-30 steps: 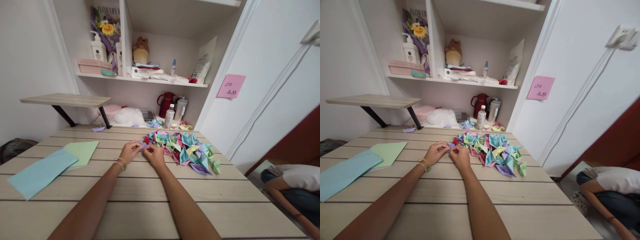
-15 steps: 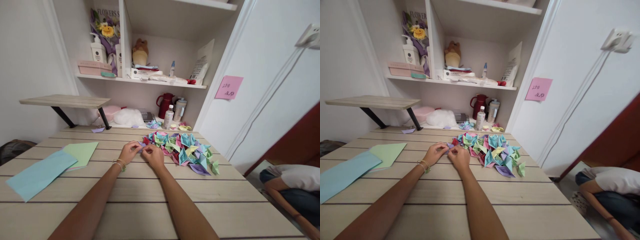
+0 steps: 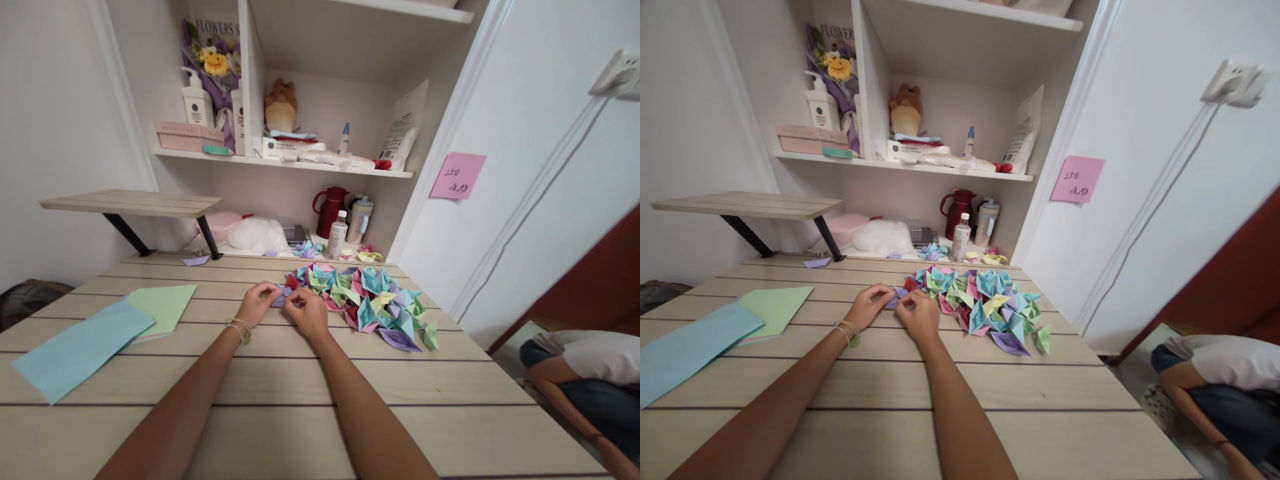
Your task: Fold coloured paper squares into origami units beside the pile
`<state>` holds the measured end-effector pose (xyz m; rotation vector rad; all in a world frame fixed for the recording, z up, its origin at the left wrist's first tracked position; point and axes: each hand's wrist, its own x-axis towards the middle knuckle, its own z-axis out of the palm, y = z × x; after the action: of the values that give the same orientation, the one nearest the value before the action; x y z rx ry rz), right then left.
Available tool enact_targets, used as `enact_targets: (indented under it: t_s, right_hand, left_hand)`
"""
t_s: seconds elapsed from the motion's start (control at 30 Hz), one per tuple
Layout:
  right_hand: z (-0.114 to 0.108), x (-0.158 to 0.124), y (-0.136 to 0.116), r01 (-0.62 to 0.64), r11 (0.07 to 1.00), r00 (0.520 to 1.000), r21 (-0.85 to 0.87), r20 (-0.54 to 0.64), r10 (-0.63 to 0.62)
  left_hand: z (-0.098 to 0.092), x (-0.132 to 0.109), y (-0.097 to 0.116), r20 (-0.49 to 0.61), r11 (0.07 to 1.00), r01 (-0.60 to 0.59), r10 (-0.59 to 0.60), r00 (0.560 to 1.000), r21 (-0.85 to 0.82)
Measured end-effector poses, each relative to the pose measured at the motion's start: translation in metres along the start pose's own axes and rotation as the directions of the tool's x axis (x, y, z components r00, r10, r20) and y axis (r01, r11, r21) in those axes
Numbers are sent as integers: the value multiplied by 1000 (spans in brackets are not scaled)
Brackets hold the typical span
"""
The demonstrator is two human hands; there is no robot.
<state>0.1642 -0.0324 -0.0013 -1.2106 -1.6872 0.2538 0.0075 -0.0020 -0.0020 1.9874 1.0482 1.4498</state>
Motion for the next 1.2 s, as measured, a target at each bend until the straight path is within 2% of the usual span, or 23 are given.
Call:
enact_targets:
  t_s: [0.2,0.37,0.57,0.73,0.8,0.87,0.93,1.0,1.1,1.2]
  right_hand:
    - [0,-1,-3,-5,998,999,-67,-32,3]
    - [1,-3,-2,31,984,998,-177,-47,-40]
    - [6,-3,1,93,962,993,-257,-41,-107]
    - [5,-3,-2,112,964,992,-240,-33,-123]
    - [5,-2,0,85,973,995,-213,-37,-95]
    - [5,-1,3,48,985,997,-166,-51,-57]
    - [6,1,7,11,995,998,-100,-65,-18]
    - [7,4,12,-18,1000,997,-14,-70,17]
    - [7,6,17,-23,993,998,112,-61,30]
    - [6,7,17,-4,986,997,168,-73,16]
  left_hand:
    - [0,1,2,45,998,-50,49,998,33]
    - [1,0,5,81,995,-90,87,993,38]
    - [2,-1,3,57,999,-52,52,997,8]
    - [2,-2,5,76,998,-25,29,997,-53]
    - [3,-2,6,71,993,20,-12,997,-119]
    - [3,-2,5,56,965,125,-115,992,-230]
    - [3,-2,3,70,896,251,-242,968,-366]
    - [3,-1,0,130,816,347,-325,937,-462]
    - [1,0,-4,223,748,423,-360,906,-511]
    - [0,1,-4,244,736,438,-363,899,-516]
